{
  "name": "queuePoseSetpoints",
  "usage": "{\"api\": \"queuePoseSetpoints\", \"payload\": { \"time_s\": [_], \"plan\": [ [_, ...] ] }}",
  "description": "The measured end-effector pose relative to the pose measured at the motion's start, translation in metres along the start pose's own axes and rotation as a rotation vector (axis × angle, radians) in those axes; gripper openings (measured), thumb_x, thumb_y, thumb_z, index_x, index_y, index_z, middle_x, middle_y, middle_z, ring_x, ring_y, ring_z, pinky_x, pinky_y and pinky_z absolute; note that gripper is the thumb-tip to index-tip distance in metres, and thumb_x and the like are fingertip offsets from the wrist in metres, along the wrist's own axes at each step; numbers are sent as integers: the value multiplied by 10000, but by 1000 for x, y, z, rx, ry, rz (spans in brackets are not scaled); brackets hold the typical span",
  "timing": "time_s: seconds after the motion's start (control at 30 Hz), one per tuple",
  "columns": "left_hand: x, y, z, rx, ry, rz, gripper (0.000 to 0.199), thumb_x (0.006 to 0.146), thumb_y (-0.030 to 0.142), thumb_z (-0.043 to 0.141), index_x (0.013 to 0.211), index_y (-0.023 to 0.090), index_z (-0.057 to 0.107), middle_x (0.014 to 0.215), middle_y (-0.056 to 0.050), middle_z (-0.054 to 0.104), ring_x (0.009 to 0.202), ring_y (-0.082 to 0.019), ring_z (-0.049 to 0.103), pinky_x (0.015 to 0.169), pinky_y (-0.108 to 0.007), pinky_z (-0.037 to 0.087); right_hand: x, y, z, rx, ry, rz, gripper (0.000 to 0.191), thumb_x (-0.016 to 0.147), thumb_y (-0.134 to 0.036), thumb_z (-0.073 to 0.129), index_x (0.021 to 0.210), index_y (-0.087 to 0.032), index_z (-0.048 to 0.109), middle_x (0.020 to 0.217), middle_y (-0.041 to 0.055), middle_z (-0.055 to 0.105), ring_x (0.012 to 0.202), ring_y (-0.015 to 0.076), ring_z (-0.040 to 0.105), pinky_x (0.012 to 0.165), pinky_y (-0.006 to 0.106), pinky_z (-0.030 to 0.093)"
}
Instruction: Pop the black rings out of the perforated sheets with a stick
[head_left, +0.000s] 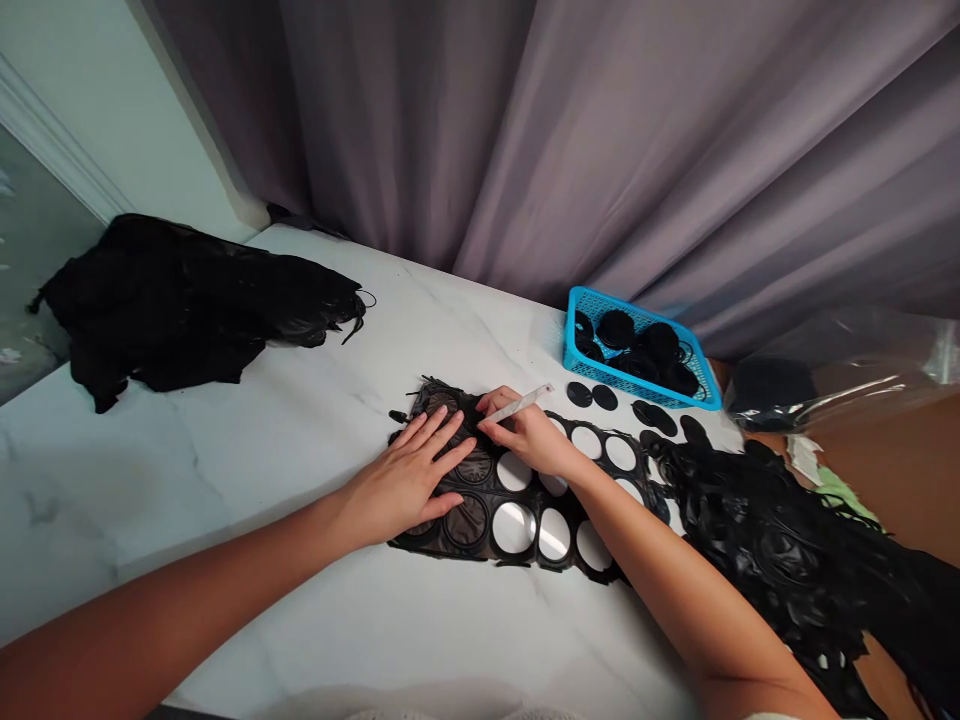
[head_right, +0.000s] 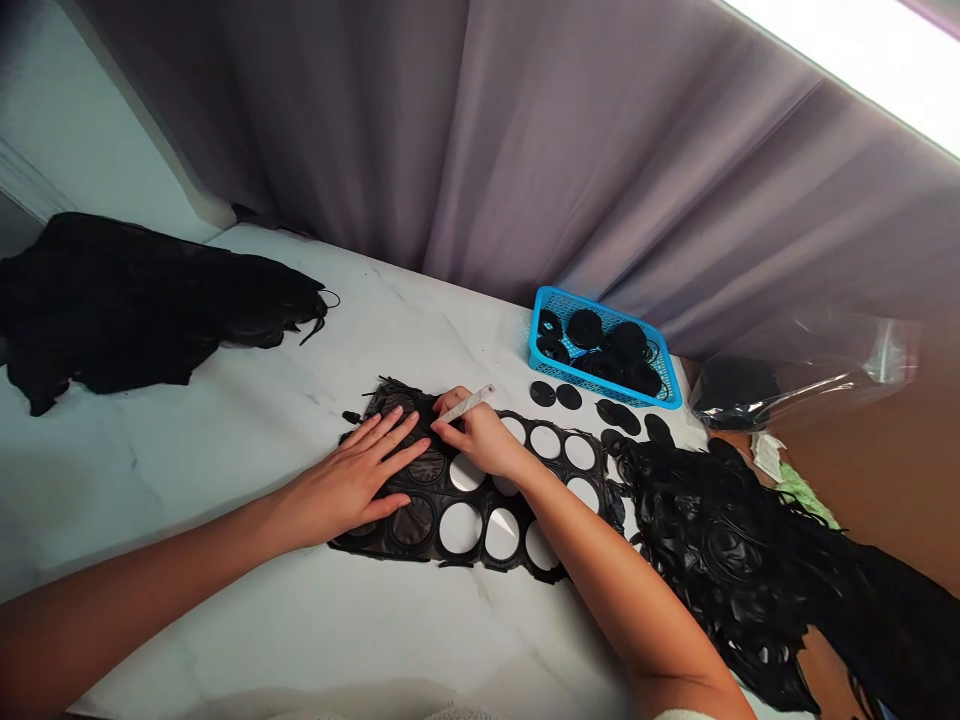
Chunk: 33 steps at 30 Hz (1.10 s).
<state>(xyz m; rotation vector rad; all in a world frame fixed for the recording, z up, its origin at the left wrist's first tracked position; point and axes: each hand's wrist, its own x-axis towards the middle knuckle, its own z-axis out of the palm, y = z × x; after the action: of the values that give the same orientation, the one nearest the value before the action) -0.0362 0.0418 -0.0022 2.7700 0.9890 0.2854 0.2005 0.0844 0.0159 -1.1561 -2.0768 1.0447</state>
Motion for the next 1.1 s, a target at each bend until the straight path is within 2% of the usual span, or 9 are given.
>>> {"api": "queuePoseSetpoints", "payload": {
  "time_s": [0.17, 0.33, 0.47, 0.57, 0.63, 0.8, 0.9, 1.0, 1.1],
  "plan": [
    [0, 0, 0, 12, -15, -9, 656, 962, 530, 515, 1513, 217, 343, 1612, -119, 225, 1491, -314, 169, 1201, -458, 188, -4, -5, 3, -103, 11, -61, 166, 935, -216, 538, 775, -212, 493, 1034, 74, 566, 945, 202, 567, 857, 376, 460],
    [-1, -1, 4, 6, 10, -6, 645, 968, 534, 492, 1513, 227, 337, 1616, -97, 223, 1497, -300, 153, 1204, -456, 187, -11, -7, 23, -299, 90, -96, 100, 962, -169, 454, 931, -217, 536, 1136, 126, 571, 1027, 257, 544, 895, 426, 463],
    [-2, -3, 6, 23, 23, -3, 638, 962, 530, 506, 1508, 238, 349, 1625, -92, 194, 1501, -316, 121, 1199, -476, 196, -5, 1, 29, -466, 205, -58, 187, 952, -120, 392, 931, -217, 551, 990, 123, 614, 917, 274, 543, 832, 423, 462],
    [-2, -4, 5, 31, 18, -8, 623, 957, 525, 520, 1496, 247, 376, 1618, -94, 220, 1496, -341, 123, 1184, -501, 219, -10, 5, 4, -489, 422, 34, 170, 947, -158, 394, 916, -215, 551, 884, 99, 620, 845, 256, 560, 774, 381, 458],
    [-1, -3, 3, 31, 8, -12, 623, 956, 521, 523, 1498, 252, 375, 1615, -96, 232, 1492, -355, 135, 1174, -516, 235, -30, 5, -23, -509, 600, 120, 164, 948, -218, 395, 929, -203, 557, 895, 101, 638, 820, 243, 580, 750, 361, 451],
    [0, -1, 1, 40, -18, -24, 625, 943, 519, 541, 1490, 251, 399, 1610, -97, 245, 1483, -394, 136, 1157, -542, 256, -141, 8, -96, -785, 986, 571, 180, 860, -370, 451, 773, -241, 540, 667, 76, 579, 609, 247, 538, 594, 359, 372],
    [-1, -2, -3, 47, 4, -33, 637, 958, 567, 491, 1491, 232, 397, 1603, -94, 266, 1483, -378, 153, 1152, -520, 282, -210, 21, -127, -823, 911, 924, 259, 755, -371, 570, 576, -305, 395, 477, 31, 417, 477, 246, 439, 529, 386, 295],
    [-7, -8, -11, 58, 37, -68, 665, 982, 601, 404, 1494, 177, 388, 1584, -122, 304, 1474, -335, 224, 1154, -481, 298, -242, 26, -140, -960, 970, 851, 252, 725, -379, 595, 564, -307, 416, 583, 111, 501, 646, 333, 553, 560, 425, 311],
    [-16, -19, -20, 69, 32, -83, 644, 1001, 596, 348, 1453, 148, 448, 1537, -151, 385, 1406, -292, 390, 1164, -457, 292, -224, 14, -136, -1020, 1031, 577, 217, 755, -407, 589, 604, -280, 499, 824, 194, 623, 865, 363, 598, 642, 460, 390]
  ]
}}
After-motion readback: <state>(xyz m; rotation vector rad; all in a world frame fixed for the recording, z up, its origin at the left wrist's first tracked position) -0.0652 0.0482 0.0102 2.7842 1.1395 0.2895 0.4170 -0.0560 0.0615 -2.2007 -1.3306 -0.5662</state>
